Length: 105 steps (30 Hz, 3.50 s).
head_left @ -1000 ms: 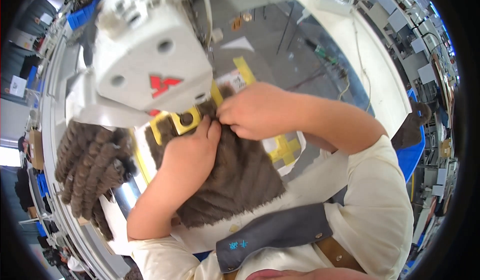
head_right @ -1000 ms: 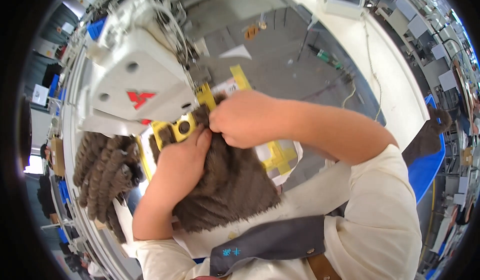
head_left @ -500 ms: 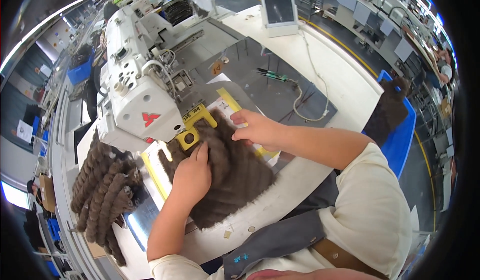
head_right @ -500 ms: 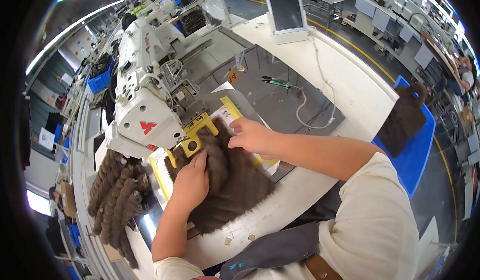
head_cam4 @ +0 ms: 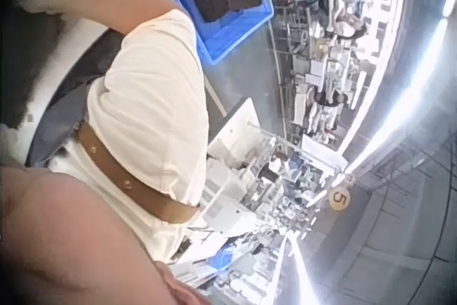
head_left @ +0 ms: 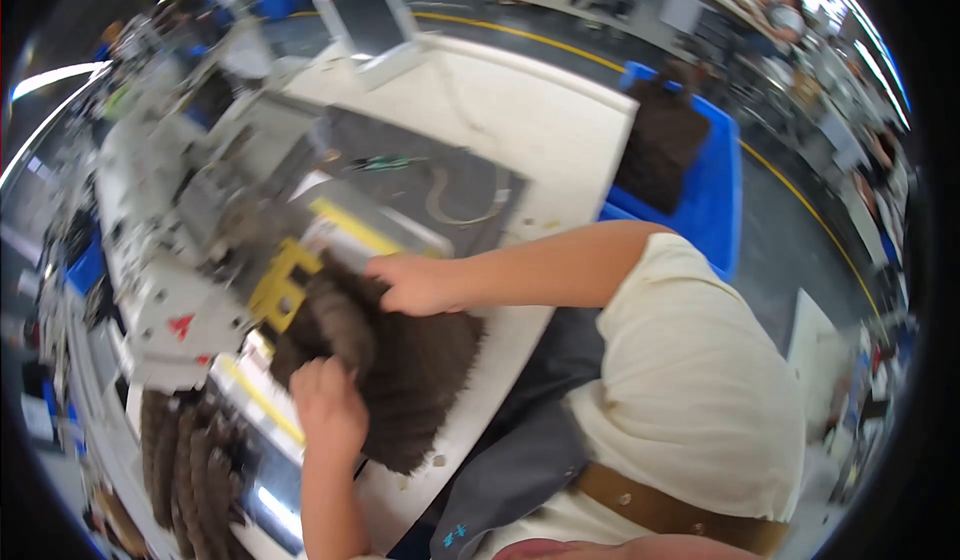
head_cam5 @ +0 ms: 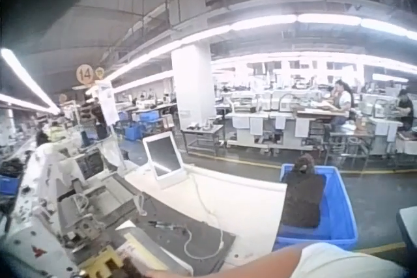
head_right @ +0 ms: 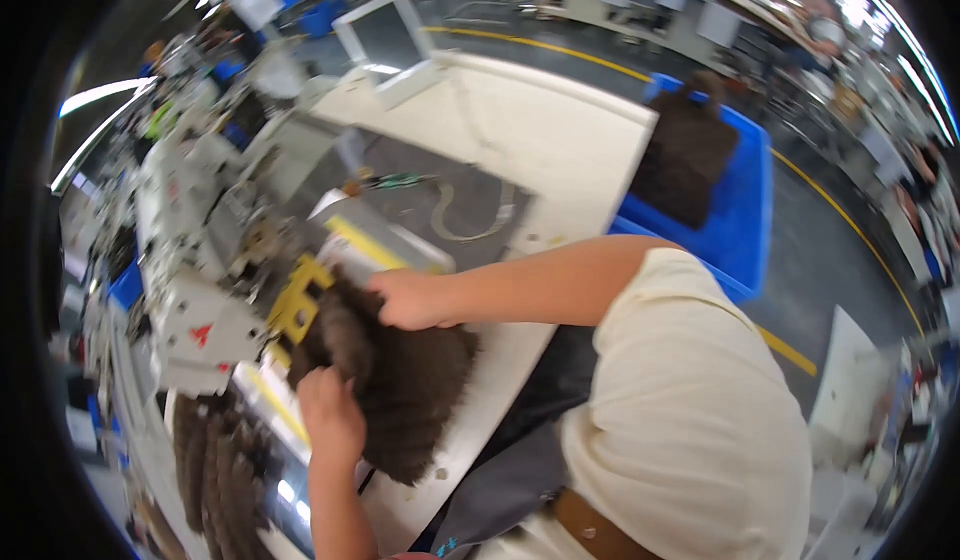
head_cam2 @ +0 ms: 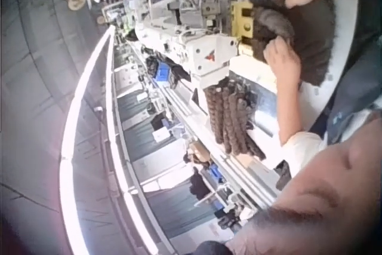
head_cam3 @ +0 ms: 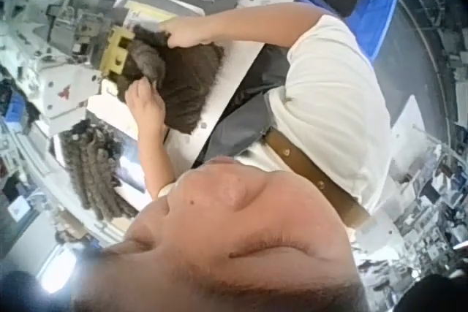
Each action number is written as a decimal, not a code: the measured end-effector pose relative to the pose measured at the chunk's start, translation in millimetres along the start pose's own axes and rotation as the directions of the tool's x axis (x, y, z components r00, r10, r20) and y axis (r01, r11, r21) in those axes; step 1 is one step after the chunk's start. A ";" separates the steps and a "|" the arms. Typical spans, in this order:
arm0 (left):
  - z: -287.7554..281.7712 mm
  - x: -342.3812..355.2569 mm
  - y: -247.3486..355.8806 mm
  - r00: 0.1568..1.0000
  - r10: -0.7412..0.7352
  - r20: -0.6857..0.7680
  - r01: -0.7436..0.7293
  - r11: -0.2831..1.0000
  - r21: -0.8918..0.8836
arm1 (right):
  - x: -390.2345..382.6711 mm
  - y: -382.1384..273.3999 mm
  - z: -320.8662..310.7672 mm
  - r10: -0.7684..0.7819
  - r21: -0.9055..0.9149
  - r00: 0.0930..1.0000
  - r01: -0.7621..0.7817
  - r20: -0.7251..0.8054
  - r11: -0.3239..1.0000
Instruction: Sewing pieces of textured brown fabric together using an industrial sewing machine.
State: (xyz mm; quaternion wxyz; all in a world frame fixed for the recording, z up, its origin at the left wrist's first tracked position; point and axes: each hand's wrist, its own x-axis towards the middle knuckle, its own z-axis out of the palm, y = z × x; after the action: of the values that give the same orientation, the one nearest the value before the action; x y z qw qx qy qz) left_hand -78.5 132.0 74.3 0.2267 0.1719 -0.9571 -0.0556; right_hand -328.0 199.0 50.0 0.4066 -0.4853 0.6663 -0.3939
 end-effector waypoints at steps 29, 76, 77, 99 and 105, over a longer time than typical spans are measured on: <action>40.7 -12.8 18.2 0.926 -0.335 0.173 0.377 0.841 -0.388 | -296.0 74.8 -578.2 -0.311 -0.200 0.500 0.264 -0.808 0.944; 40.6 -4.1 31.4 0.930 -0.354 0.102 0.366 0.922 -0.131 | -224.5 297.4 -440.7 0.130 -0.422 0.427 -0.904 -0.895 0.060; 40.6 -5.8 30.5 0.936 -0.339 0.091 0.349 0.927 -0.137 | -221.0 287.1 -434.3 0.101 -0.420 0.426 -0.904 -0.899 0.079; -237.5 -277.6 41.0 0.232 -0.928 -0.293 0.950 0.151 0.274 | 0.0 -36.6 -48.4 -0.746 -0.355 0.592 0.797 0.304 0.488; -290.3 -580.1 79.9 -0.421 -0.826 -0.376 0.789 -0.538 0.298 | -1.5 -11.8 0.1 -0.676 -0.169 0.594 0.792 0.437 0.587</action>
State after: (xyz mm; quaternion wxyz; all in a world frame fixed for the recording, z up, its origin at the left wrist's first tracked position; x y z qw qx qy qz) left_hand 515.0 403.9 106.9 -0.0162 0.9416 -0.3361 0.0099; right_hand -323.8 197.9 61.1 0.2159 -0.8407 0.3816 -0.3178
